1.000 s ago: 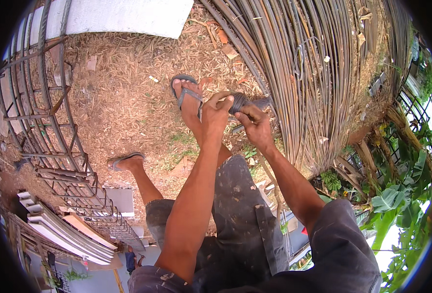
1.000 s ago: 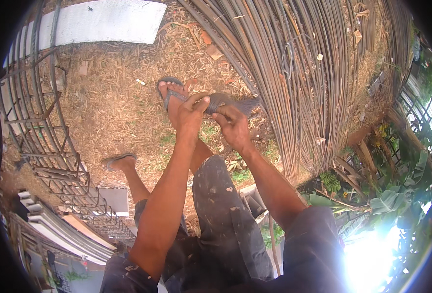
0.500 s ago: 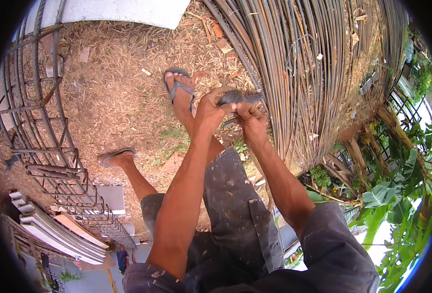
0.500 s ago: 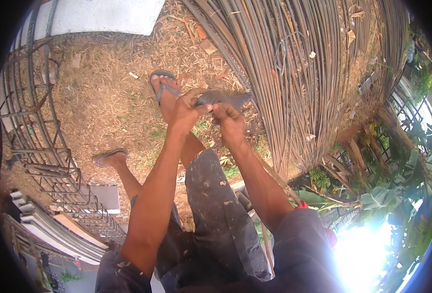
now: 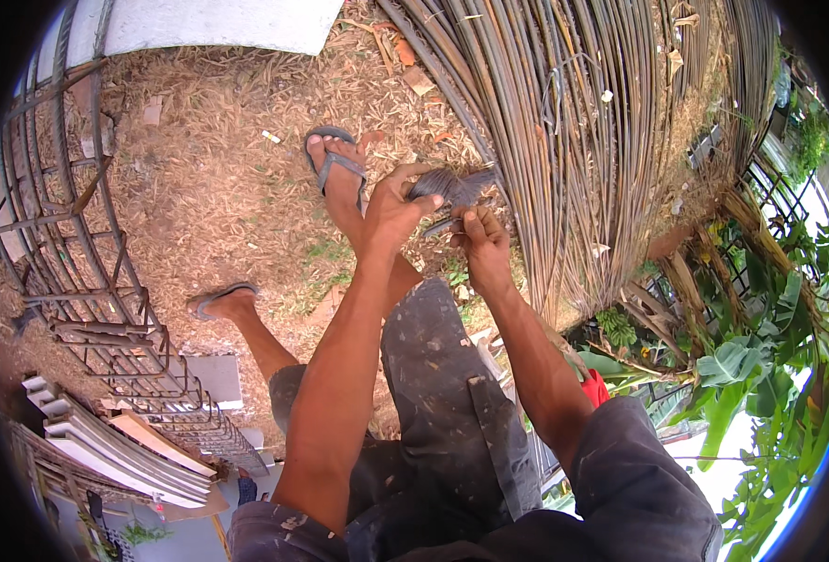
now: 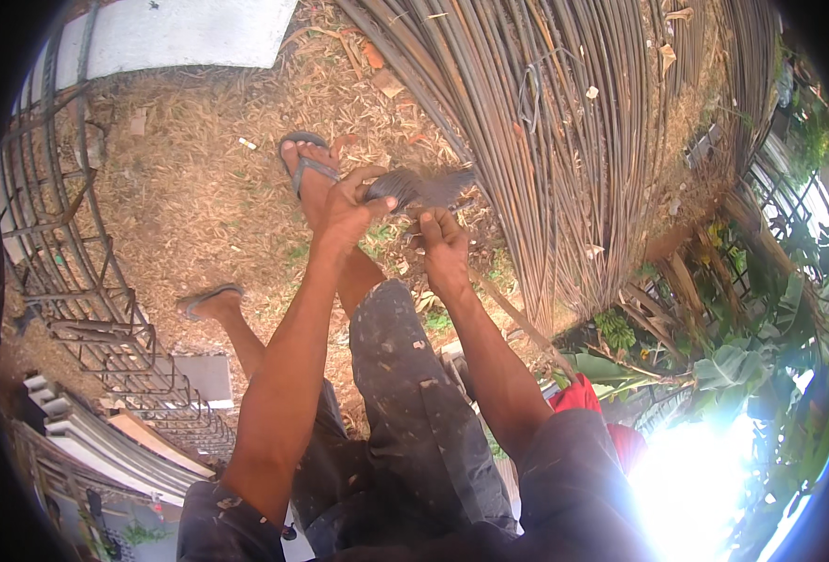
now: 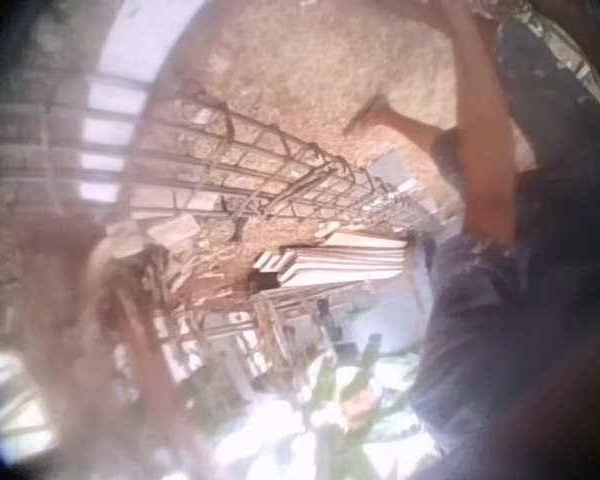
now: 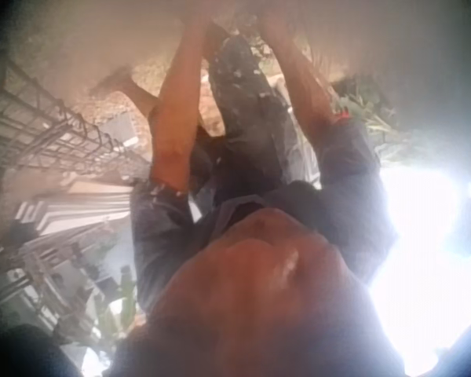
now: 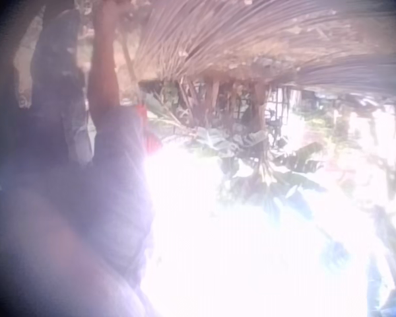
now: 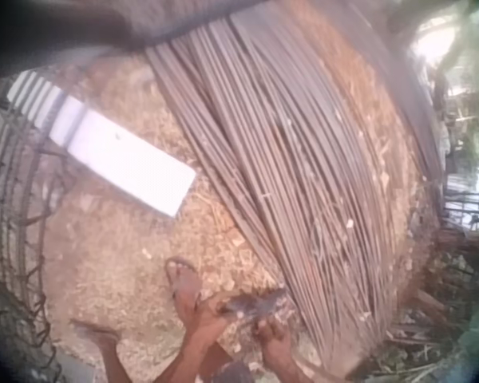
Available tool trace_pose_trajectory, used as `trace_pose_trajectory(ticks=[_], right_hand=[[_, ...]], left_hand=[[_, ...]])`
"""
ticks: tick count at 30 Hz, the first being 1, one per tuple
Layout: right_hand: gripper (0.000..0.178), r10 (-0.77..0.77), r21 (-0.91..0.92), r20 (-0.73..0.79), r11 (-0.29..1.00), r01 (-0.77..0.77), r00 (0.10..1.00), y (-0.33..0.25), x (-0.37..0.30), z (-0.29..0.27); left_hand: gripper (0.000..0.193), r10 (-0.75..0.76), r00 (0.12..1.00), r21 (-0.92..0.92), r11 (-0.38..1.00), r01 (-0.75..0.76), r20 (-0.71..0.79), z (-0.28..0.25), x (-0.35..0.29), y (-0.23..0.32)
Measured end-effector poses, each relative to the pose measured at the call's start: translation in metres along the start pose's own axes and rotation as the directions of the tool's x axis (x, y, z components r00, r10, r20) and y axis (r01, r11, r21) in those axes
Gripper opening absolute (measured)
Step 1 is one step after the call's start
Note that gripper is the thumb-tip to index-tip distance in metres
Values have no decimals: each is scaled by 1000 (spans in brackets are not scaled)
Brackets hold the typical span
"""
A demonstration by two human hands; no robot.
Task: The person assembles a rebar cage by tying intersecting steel bars together using wire and pliers. They repeatedly wrap wire around intersections and twist it to secure the grid structure.
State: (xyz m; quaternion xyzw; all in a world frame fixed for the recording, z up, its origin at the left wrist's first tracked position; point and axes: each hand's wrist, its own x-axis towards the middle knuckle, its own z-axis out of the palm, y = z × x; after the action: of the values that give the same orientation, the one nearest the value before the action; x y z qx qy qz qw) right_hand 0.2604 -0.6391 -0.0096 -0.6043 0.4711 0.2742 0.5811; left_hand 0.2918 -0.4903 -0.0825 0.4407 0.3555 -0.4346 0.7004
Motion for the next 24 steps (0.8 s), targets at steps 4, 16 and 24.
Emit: trace_pose_trajectory(ticks=[4,16,24], right_hand=[[16,35,36,-4,999,-35,999,0,-1,4],[8,125,147,40,981,-130,991,0,4,16],[8,114,123,-63,987,-106,991,0,-2,21]], left_hand=[[50,25,999,1,1000,-25,35,0,-1,-6],[48,14,999,-3,1000,-14,48,-1,-1,-7],[46,53,999,29,998,-53,5,-3,3,-9]])
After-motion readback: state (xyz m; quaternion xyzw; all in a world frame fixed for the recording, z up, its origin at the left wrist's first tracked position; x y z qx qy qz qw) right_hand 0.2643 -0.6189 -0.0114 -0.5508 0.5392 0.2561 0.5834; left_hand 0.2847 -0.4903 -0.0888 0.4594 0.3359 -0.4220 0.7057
